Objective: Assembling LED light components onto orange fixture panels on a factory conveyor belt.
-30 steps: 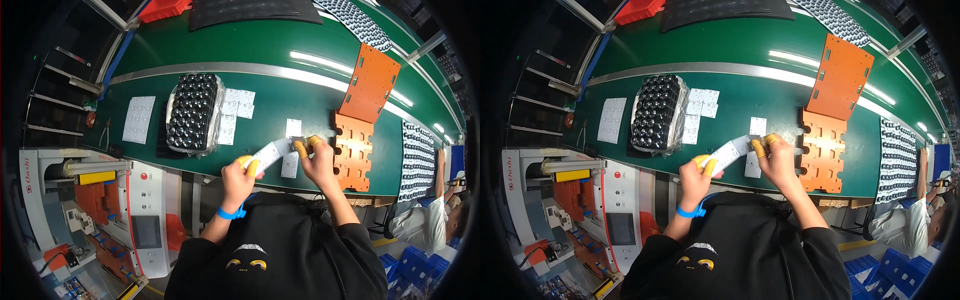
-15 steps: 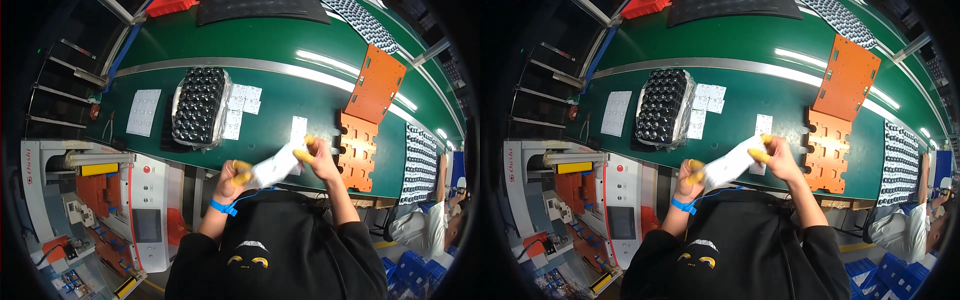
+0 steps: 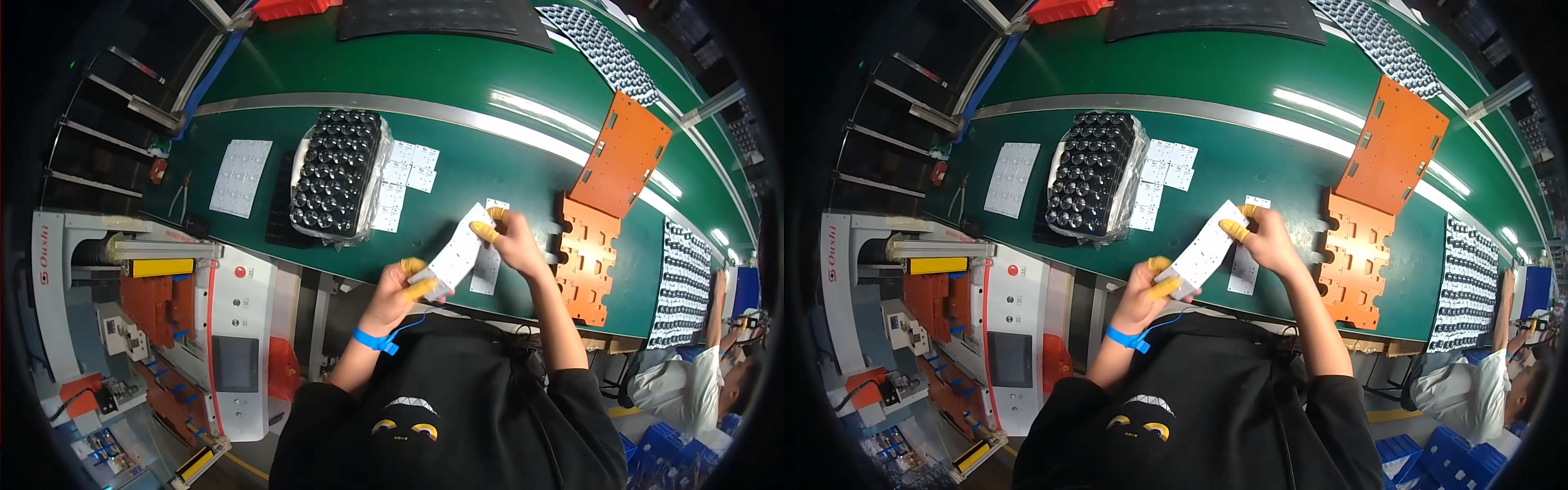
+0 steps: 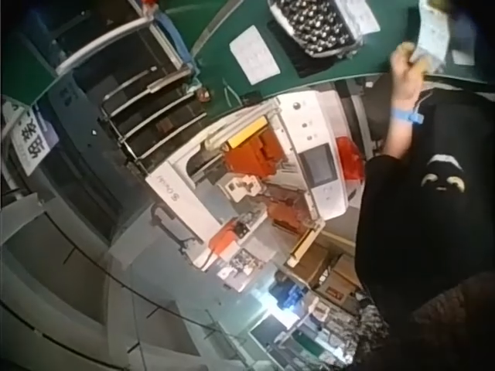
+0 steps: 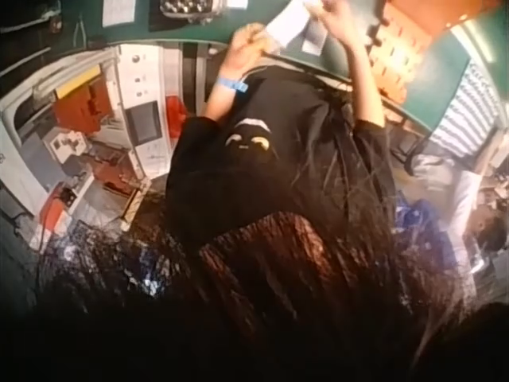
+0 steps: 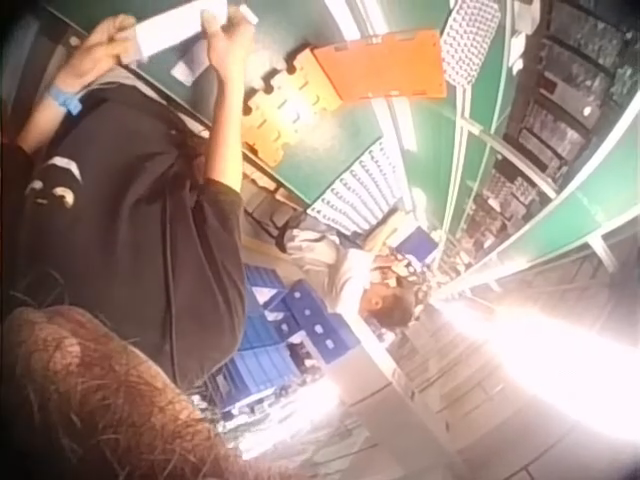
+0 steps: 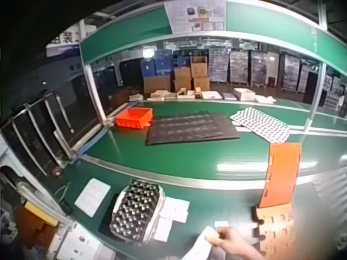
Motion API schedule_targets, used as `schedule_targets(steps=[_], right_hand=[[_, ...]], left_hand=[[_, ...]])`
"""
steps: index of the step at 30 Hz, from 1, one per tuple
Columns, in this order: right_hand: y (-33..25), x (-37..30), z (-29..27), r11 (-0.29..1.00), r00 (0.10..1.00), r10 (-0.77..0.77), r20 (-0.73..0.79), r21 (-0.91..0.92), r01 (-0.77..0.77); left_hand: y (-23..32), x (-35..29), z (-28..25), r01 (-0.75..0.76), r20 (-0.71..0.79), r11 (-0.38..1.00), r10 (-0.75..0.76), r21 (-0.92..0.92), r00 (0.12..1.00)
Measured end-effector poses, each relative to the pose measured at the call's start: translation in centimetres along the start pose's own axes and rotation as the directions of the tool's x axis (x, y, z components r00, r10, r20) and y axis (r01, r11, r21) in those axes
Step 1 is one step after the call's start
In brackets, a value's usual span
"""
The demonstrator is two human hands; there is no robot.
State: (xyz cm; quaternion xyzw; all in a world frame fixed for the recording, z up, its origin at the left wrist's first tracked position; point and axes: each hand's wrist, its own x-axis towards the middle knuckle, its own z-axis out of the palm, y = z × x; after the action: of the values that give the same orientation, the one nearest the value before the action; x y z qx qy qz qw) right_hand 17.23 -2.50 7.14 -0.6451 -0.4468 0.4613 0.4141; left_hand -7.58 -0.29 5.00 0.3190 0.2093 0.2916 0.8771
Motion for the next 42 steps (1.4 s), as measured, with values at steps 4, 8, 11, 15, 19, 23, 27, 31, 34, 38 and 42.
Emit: schedule_targets(steps=[4, 8, 11, 15, 19, 23, 27, 31, 34, 38, 42], right_hand=[[-0.6, 1.3, 2.0, 0.914, 0.959, -0.262, -0.105, -0.347, 0.211], [-0.6, 3.1, 2.3, 0.881, 0.995, -0.043, 0.088, 0.473, -0.004], [-0.3, 6.1, 2.1, 0.94, 0.995, 0.095, -0.004, 0.33, -0.089], [3.7, 9.5, 2.6, 0.993, 0.986, -0.082, -0.143, -0.092, 0.069], [2.0, 10.4, 3.1, 0.885, 0.976, -0.158, -0.153, -0.46, 0.071], [2.1, 11.0, 2.7, 0.833, 0.944, -0.26, -0.201, -0.542, 0.114], [1.6, 10.2, 2.7, 0.668, 0.696, -0.609, -0.38, -0.719, 0.192], [1.2, 7.0, 3.4, 0.632, 0.902, -0.425, -0.072, -0.737, 0.239], [2.3, 6.0, 4.3, 0.593, 0.894, -0.442, -0.078, -0.773, 0.226], [1.8, 5.6, 4.5, 0.631, 0.844, -0.496, -0.205, -0.753, 0.188], [2.8, 5.3, 4.1, 0.635, 0.883, -0.416, -0.216, -0.764, 0.112]], left_hand=[[-1.5, 2.1, -0.9, 0.006, -0.367, 0.877, 0.194, 0.48, 0.91], [-2.3, 2.6, -2.8, -0.013, -0.368, 0.889, 0.203, 0.458, 0.907], [-1.4, 2.8, -2.7, 0.067, -0.162, 0.925, -0.006, 0.375, 0.987], [-1.6, 3.6, -1.1, -0.051, -0.252, 0.92, 0.159, 0.388, 0.955], [-1.9, 4.6, -2.0, -0.063, -0.141, 0.683, 0.239, 0.728, 0.961], [-1.9, 5.2, -2.7, 0.093, -0.211, 0.518, 0.174, 0.85, 0.962], [-1.6, 4.8, -1.8, 0.057, -0.033, -0.055, 0.367, 0.997, 0.93], [-0.9, 4.5, -0.8, 0.022, 0.135, -0.324, 0.454, 0.946, 0.881], [-1.7, 4.3, -1.3, -0.115, 0.302, -0.396, 0.451, 0.911, 0.84], [-2.2, 4.0, -2.2, -0.183, 0.321, -0.34, 0.411, 0.922, 0.853], [-2.2, 4.2, -1.7, -0.241, 0.332, -0.261, 0.397, 0.935, 0.856]])
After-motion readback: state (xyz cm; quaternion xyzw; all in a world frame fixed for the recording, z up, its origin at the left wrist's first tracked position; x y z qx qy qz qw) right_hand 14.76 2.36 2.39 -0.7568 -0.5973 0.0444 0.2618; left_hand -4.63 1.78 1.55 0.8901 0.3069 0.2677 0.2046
